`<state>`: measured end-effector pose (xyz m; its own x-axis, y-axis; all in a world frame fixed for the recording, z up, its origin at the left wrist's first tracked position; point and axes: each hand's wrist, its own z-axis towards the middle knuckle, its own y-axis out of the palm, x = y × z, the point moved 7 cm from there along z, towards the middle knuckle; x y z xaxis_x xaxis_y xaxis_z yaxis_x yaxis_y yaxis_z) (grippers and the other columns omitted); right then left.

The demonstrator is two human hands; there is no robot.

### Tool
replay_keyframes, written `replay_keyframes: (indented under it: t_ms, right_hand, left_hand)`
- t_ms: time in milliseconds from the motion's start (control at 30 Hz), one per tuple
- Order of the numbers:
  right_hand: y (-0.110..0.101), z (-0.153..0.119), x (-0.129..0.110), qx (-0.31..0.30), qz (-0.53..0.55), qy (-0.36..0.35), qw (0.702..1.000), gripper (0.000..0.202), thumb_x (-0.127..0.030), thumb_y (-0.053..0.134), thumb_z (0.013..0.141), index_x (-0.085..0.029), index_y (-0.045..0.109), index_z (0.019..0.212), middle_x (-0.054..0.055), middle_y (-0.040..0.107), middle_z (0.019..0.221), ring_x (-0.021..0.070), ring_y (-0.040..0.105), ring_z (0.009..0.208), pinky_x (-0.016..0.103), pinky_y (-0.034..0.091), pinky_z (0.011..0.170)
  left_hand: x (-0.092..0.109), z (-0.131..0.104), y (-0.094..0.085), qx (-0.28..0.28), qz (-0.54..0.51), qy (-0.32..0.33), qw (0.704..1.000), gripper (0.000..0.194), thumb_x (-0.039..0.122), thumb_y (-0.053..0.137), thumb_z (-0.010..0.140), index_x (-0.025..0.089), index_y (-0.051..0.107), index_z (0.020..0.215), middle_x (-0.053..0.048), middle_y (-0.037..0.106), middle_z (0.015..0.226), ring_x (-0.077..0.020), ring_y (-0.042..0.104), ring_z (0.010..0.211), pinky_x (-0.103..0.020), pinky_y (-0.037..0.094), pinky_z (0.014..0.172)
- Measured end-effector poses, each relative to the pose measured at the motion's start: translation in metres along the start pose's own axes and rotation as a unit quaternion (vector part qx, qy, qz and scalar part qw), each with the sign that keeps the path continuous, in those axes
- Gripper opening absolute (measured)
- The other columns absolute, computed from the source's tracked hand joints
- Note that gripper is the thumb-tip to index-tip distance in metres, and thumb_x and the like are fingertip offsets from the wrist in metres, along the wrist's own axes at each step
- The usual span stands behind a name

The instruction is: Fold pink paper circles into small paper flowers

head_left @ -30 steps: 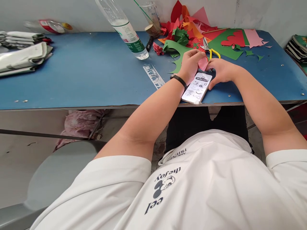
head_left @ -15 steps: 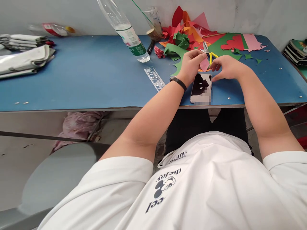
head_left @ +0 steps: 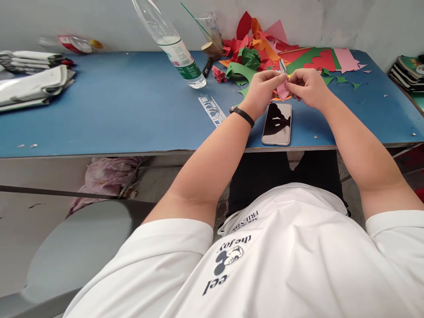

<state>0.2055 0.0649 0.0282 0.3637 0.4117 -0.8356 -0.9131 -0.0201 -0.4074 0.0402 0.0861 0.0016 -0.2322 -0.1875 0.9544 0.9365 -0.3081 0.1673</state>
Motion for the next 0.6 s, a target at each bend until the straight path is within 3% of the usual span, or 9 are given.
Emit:
replay_keyframes:
  t_ms: [133,400,600]
  right_hand:
    - [-0.002,0.002,0.001,0.034,0.033,0.029,0.998,0.056,0.008,0.085,0.117,-0.026,0.067,0.076,-0.005,0.066,0.064,0.0155,0.058,0.061,0.031,0.048,0.061]
    - [0.000,0.002,0.004,0.024,0.042,0.056,0.997,0.053,0.000,0.101,0.113,-0.025,0.068,0.080,-0.005,0.072,0.068,0.0134,0.061,0.058,0.028,0.053,0.056]
    - [0.003,0.001,0.005,0.028,0.065,0.054,0.996,0.047,0.009,0.088,0.118,-0.027,0.066,0.100,-0.011,0.068,0.066,0.0145,0.065,0.054,0.027,0.056,0.054]
  left_hand:
    - [-0.001,0.000,-0.003,0.003,0.005,-0.014,1.000,0.027,0.019,0.092,0.118,0.022,0.081,0.093,0.001,0.072,0.089,-0.0136,0.071,0.080,-0.027,0.052,0.073]
    - [-0.002,-0.001,-0.003,0.012,0.063,-0.024,0.998,0.034,0.031,0.102,0.105,0.031,0.073,0.086,-0.002,0.069,0.077,-0.0303,0.077,0.113,-0.042,0.056,0.091]
    - [0.005,-0.010,0.004,-0.034,0.046,-0.047,0.997,0.036,0.028,0.108,0.101,0.028,0.072,0.094,-0.001,0.074,0.085,-0.0297,0.081,0.118,-0.042,0.063,0.103]
